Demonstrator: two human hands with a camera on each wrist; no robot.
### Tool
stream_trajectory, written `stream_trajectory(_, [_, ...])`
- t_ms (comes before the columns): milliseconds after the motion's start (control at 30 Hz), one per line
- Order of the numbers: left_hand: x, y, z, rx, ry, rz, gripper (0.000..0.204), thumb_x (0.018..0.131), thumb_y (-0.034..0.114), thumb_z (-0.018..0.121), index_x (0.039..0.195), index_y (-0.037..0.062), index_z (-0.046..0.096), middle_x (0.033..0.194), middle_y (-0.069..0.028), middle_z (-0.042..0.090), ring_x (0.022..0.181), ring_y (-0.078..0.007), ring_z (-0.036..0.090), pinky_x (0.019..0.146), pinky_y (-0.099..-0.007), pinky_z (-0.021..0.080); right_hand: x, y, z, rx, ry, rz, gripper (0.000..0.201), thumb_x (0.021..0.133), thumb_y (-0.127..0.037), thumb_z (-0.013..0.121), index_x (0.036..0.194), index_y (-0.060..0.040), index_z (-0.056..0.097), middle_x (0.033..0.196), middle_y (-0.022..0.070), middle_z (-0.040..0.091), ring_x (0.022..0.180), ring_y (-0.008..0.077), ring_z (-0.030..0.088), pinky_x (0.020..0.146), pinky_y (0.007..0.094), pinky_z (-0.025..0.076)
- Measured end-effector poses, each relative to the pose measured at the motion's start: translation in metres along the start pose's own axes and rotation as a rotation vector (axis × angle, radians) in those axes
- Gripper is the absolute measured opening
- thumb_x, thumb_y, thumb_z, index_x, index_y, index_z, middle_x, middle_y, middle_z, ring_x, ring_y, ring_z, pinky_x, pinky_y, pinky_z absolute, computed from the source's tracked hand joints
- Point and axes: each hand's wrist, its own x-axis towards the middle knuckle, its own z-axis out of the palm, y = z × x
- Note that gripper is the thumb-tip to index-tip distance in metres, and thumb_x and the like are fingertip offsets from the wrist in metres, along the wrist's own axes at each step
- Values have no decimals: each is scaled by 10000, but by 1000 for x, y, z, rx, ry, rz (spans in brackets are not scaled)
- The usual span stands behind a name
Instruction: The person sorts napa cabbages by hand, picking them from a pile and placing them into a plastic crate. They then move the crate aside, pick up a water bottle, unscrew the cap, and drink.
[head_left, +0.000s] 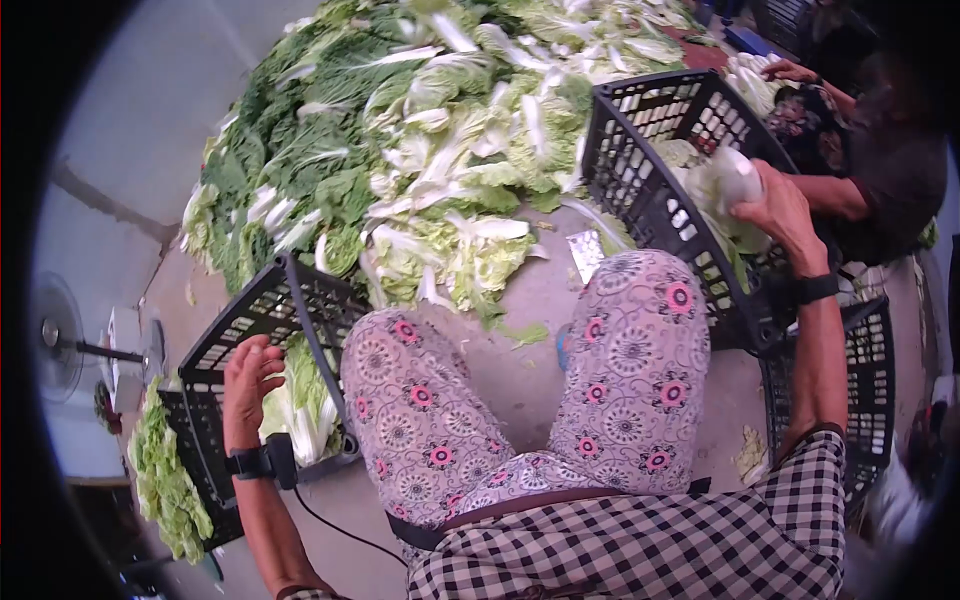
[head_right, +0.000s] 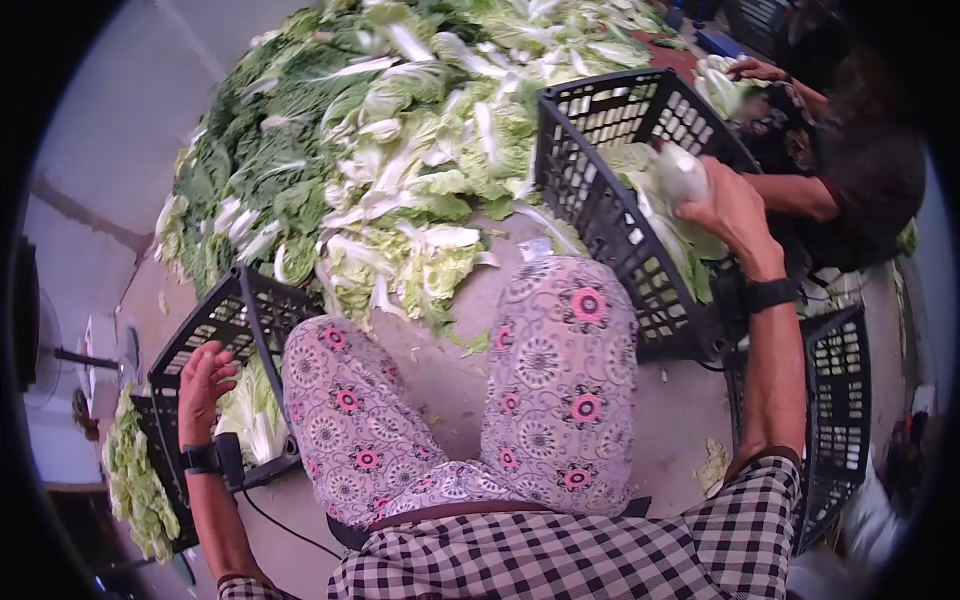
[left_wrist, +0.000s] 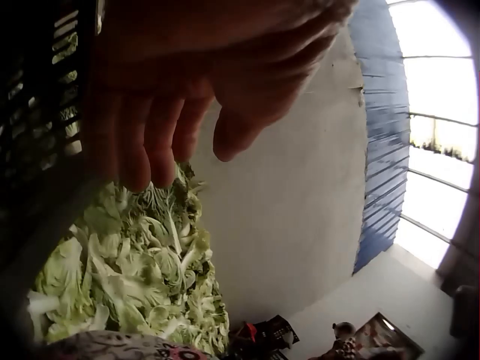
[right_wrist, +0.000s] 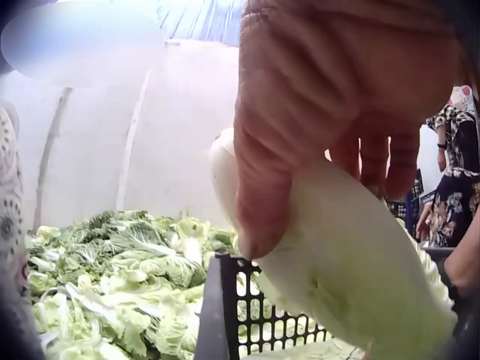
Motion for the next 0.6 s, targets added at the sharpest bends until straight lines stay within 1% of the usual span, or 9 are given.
stream_trajectory(100, [-4,-14,-8,125,-6,-66,334,885,315,550,1136,94,541,918,-12,615,766,-109,599,625,-246,479,10,22,25,-69,-51,8,593,596,-308,661,1134,-76,573,939,186,638,889,339,625,768,423,486])
stream_trajectory(200, [3,-30,-20,137,12,-148,355,874,385,574,1094,107,550,929,-6,596,779,-125,587,668,-274,481,27,60,51,8,-158,-66,703,571,-198,691,1240,-109,492,1031,191,617,940,335,609,804,411,483])
stream_trajectory(233, [8,-40,-28,129,-23,-120,337,876,387,568,1070,112,549,934,-8,589,780,-120,584,664,-275,481,34,97,73,-76,-9,-188,713,577,-187,700,1245,-89,472,1024,186,608,947,324,598,817,399,467])
stream_trajectory(267, [12,-45,-31,168,-36,-155,317,880,382,560,1048,113,543,941,-11,586,784,-117,581,660,-280,483,26,68,59,-66,-147,0,715,585,-186,705,1243,-58,457,1026,174,594,952,317,582,839,384,447])
stream_trajectory(300, [17,-49,-33,200,-16,-197,311,876,379,562,1037,113,541,940,-11,587,783,-115,580,649,-274,481,35,82,67,11,-206,-157,687,595,-188,702,1219,-40,457,1038,168,581,952,311,573,834,374,440])
stream_trajectory(333, [20,-55,-32,216,0,-195,374,848,376,572,1074,78,552,920,-22,598,759,-124,573,630,-283,465,47,122,85,-108,-69,-422,639,606,-202,695,1185,-38,478,1060,176,572,961,316,571,832,376,438])
stream_trajectory(367, [27,-62,-34,262,-6,-214,362,842,365,579,1061,77,567,919,-20,599,738,-123,566,605,-284,460,31,92,80,-11,-79,-221,570,645,-229,683,1148,-28,505,1063,188,572,957,314,576,814,373,442])
stream_trajectory(467, [41,-78,-34,408,-59,-236,352,844,351,572,1033,55,600,895,-38,597,702,-135,564,538,-290,459,45,83,79,-198,-448,209,579,687,-235,645,1209,-39,485,1225,197,480,1105,308,506,890,350,417])
stream_trajectory(600, [46,-86,-21,598,-281,-375,483,863,420,552,1126,15,564,957,-77,588,776,-165,585,520,-296,513,44,79,88,32,-316,137,611,729,-261,645,1254,-7,464,1162,210,545,1086,296,540,908,362,417])
